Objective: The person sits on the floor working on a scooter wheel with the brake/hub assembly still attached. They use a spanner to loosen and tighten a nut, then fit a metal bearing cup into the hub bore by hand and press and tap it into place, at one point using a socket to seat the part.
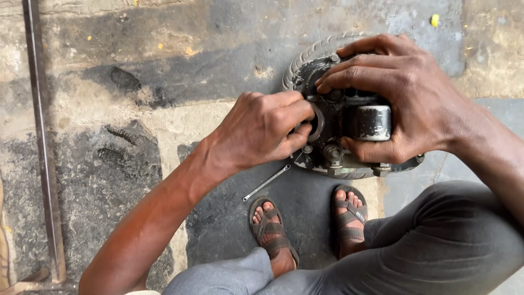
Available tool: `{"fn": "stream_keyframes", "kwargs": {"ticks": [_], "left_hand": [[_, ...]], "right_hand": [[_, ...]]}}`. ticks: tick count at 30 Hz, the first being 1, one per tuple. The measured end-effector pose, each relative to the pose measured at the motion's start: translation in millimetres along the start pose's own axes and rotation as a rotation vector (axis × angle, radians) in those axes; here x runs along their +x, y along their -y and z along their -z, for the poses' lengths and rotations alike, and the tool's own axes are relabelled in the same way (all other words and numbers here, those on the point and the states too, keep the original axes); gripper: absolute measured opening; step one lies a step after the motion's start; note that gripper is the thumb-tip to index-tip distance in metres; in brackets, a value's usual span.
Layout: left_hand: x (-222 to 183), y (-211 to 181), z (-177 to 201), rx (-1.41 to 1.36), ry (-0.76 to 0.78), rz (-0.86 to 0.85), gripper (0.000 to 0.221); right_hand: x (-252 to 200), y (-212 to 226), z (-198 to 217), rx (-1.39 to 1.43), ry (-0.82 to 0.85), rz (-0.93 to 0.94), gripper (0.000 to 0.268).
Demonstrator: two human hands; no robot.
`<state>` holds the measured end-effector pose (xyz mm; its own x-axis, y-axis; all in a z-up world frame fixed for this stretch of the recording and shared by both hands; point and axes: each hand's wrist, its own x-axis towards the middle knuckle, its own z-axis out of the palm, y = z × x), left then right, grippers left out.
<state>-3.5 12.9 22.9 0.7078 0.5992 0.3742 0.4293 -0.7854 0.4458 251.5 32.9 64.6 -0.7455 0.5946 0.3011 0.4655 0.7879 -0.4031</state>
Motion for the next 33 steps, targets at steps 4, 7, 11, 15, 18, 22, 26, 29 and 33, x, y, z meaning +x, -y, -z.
{"fn": "stream_keyframes", "kwargs": {"ticks": [4, 7, 11, 15, 18, 22, 26, 29, 33], "left_hand": [[-1, 12, -10, -0.038, 0.119, 0.037, 0.011], [-1, 10, -7, -0.156, 0.042, 0.021, 0.011], [4, 9, -4, -0.096, 0.046, 0.005, 0.011], [3, 12, -10, -0.035, 0.049, -0.001, 0.007], [1, 11, -11, -0.092, 0.053, 0.022, 0.01], [4, 15, -9, -0.137, 0.052, -0.023, 0.01], [5, 11, -6, -0.135, 0.058, -0.001, 0.009], [5, 9, -2, -0.066, 0.045, 0.007, 0.009], [-1, 10, 4, -0.033, 0.019, -0.003, 0.011]], "right_hand": [[-4, -6, -5, -0.043, 0.014, -0.015, 0.072], [-3, -6, -6, -0.026, -0.005, 0.022, 0.072], [-2, -4, -2, -0.011, -0.003, 0.016, 0.07], [1, -3, 1, -0.028, -0.001, 0.034, 0.07], [0, -2, 1, 0.008, 0.004, 0.021, 0.07], [0, -1, 1, -0.002, 0.008, 0.007, 0.072], [2, 2, 4, -0.004, -0.021, 0.021, 0.068], [4, 1, 4, -0.008, -0.019, 0.031, 0.07], [5, 4, 5, 0.006, -0.018, 0.034, 0.068]]}}
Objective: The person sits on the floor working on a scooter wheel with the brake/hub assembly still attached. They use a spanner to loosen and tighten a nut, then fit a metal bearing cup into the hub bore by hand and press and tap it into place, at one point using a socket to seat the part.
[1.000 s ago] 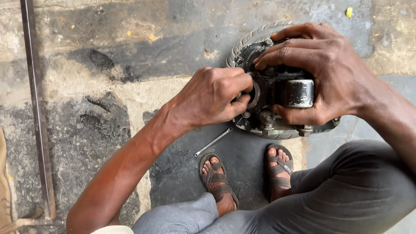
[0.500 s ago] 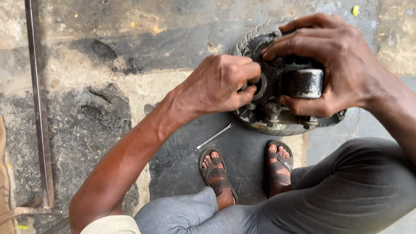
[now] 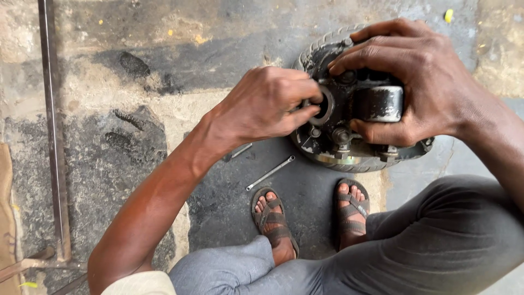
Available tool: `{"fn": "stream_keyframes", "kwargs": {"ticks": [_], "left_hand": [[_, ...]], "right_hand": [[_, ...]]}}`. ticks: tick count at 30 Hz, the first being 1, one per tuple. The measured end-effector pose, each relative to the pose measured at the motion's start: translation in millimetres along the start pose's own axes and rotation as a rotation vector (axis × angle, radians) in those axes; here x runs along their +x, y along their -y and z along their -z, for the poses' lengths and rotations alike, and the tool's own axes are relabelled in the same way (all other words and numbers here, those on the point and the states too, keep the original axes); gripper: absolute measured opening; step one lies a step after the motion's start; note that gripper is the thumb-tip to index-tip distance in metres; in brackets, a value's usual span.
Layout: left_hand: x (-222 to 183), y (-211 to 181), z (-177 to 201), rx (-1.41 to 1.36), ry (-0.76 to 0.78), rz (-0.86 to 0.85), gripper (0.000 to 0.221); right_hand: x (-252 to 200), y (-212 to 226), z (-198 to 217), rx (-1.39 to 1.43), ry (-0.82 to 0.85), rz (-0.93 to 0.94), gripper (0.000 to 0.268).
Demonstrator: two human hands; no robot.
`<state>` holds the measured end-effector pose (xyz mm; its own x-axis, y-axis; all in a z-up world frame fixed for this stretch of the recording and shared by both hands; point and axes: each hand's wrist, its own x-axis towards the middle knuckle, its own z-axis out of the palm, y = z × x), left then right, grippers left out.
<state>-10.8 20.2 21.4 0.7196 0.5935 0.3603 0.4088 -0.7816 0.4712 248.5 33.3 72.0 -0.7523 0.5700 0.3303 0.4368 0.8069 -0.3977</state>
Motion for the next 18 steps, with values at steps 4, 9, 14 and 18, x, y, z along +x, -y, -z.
{"fn": "stream_keyframes", "kwargs": {"ticks": [4, 9, 14, 18], "left_hand": [[-14, -5, 22, -0.075, 0.121, 0.149, 0.004], [-21, -36, 48, -0.115, -0.077, 0.185, 0.022], [-34, -33, 28, -0.073, -0.189, 0.129, 0.026], [-47, -39, 7, -0.02, -0.167, 0.326, 0.031]], "right_hand": [[-7, -10, -4, -0.041, 0.038, -0.017, 0.074], [-2, -4, 0, -0.059, 0.158, -0.024, 0.086], [34, -8, -3, -0.223, 0.499, 0.106, 0.085], [64, 14, -3, -0.335, 0.874, -0.025, 0.094]]}}
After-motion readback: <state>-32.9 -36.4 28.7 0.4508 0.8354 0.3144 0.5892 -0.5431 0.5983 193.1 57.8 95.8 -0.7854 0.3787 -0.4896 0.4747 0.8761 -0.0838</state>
